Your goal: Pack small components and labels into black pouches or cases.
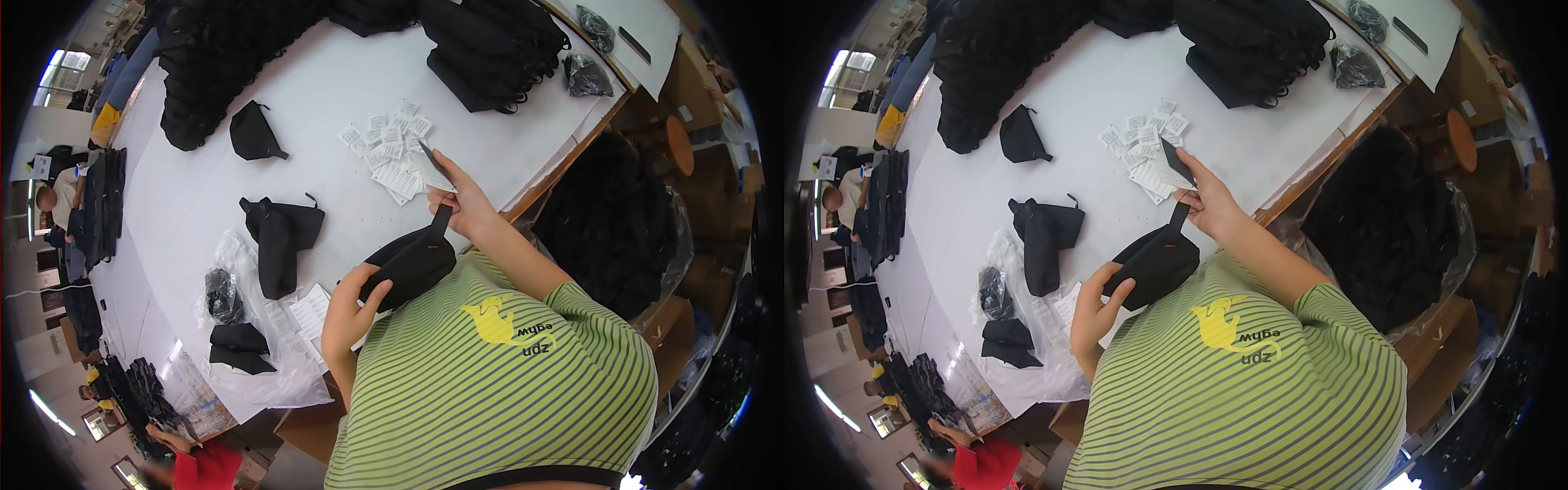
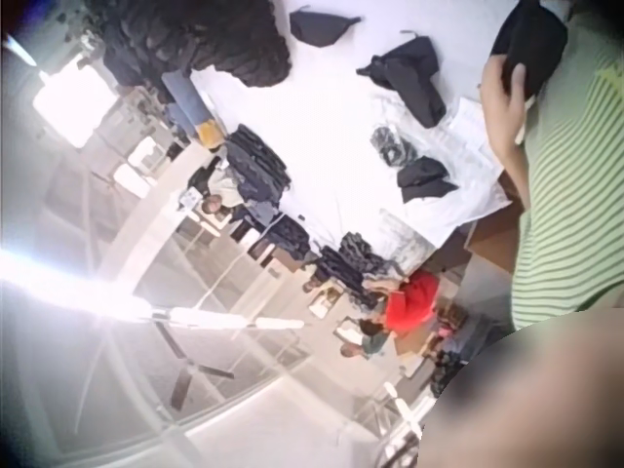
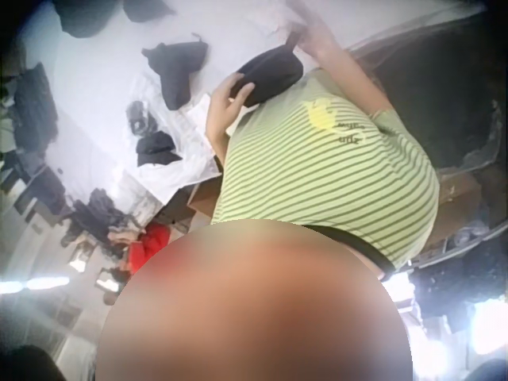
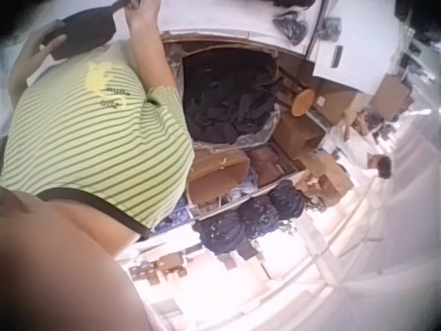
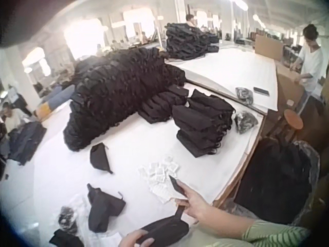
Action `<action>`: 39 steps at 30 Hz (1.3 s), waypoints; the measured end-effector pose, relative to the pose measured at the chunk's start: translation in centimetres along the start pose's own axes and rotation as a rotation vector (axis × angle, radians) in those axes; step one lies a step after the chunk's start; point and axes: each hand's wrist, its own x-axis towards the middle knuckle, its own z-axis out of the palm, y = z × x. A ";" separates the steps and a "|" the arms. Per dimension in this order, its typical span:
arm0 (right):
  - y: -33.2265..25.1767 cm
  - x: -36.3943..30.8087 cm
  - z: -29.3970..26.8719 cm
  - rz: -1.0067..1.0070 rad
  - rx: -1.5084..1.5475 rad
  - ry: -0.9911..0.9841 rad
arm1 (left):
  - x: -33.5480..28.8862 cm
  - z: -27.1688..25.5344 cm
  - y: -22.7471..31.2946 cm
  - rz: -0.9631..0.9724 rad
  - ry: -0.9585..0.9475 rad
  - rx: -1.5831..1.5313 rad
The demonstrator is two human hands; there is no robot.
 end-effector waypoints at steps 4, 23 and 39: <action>-1.6 1.1 -0.2 -0.450 -0.150 0.070 | 1.3 0.6 0.1 0.177 0.052 0.236; -1.2 -3.6 -3.6 -0.441 -1.778 -0.541 | 15.4 0.4 -2.7 0.272 -0.036 0.167; -3.1 -4.9 -2.6 -0.700 -1.964 -0.427 | 22.9 3.1 -7.1 0.588 0.291 0.542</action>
